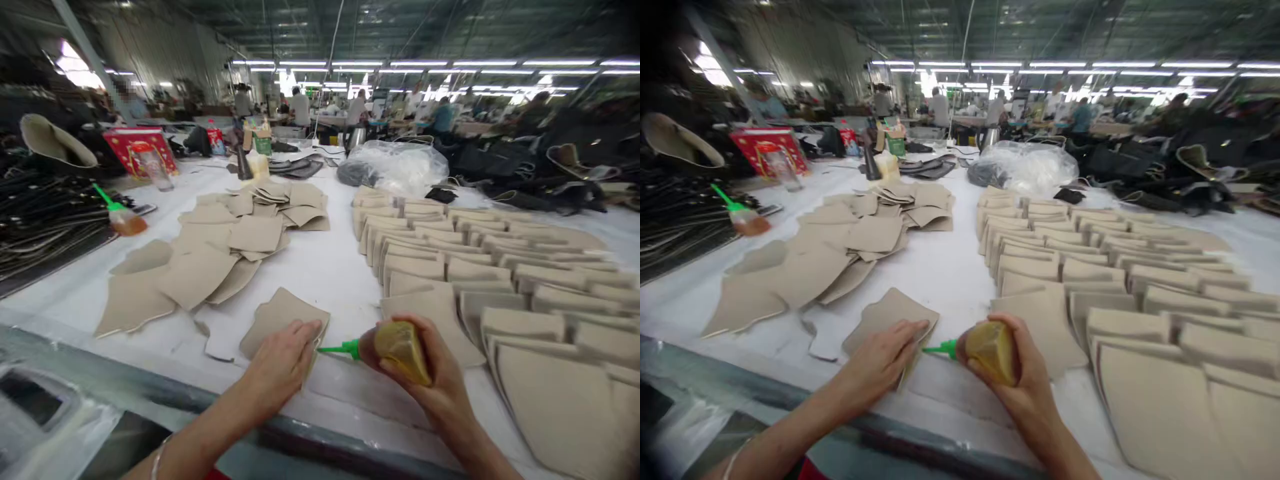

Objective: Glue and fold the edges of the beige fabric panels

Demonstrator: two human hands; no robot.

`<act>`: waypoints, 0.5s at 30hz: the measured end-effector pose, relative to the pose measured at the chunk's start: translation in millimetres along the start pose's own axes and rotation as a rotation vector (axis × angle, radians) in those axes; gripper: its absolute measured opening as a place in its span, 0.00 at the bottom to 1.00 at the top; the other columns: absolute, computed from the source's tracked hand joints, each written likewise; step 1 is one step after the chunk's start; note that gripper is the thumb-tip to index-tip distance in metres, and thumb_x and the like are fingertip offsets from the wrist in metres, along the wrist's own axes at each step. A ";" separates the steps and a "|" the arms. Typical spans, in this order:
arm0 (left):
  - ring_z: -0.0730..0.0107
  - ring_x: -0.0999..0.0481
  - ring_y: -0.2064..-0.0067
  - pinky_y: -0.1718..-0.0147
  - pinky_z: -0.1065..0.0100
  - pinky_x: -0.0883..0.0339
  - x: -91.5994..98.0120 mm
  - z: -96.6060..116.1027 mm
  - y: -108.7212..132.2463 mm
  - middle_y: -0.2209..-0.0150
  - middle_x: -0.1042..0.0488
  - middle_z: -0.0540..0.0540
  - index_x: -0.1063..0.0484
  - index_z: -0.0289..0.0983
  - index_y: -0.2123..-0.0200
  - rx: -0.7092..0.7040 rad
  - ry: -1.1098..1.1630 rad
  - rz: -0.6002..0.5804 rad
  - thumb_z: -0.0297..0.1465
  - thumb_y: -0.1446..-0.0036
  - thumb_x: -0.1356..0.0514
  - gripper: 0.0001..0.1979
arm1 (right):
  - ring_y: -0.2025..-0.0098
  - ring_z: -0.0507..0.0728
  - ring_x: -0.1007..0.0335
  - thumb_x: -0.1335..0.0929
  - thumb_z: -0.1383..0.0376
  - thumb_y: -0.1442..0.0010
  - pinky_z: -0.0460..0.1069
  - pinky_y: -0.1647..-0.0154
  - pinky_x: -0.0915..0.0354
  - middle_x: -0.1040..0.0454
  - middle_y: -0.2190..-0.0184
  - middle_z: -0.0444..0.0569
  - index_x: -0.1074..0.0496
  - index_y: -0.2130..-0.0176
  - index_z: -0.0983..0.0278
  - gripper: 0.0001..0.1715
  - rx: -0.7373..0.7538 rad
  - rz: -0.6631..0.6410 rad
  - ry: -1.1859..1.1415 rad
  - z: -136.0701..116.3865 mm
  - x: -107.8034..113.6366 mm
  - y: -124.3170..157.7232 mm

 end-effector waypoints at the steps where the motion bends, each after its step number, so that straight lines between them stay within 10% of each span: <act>1: 0.61 0.30 0.48 0.46 0.59 0.38 0.9 -0.1 0.2 0.50 0.29 0.44 0.38 0.38 0.42 -0.005 -0.001 0.002 0.29 0.36 0.56 0.21 | 0.58 0.57 0.34 0.27 0.56 0.46 0.46 0.58 0.36 0.33 0.57 0.44 0.38 0.50 0.55 0.27 0.009 0.015 0.000 0.2 -0.4 -2.7; 15: 0.62 0.29 0.51 0.50 0.62 0.37 7.1 5.0 -0.3 0.53 0.29 0.44 0.37 0.38 0.43 0.012 -0.004 -0.008 0.28 0.37 0.56 0.21 | 0.59 0.59 0.31 0.28 0.53 0.48 0.47 0.59 0.36 0.29 0.58 0.44 0.37 0.51 0.56 0.28 -0.192 0.020 -0.140 -10.0 -18.9 25.9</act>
Point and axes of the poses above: each hand's wrist, its own y-axis away from the middle knuckle, its own x-axis out of the back of the hand, z = x × y, the point moved 2 cm from there along -y, towards the middle knuckle
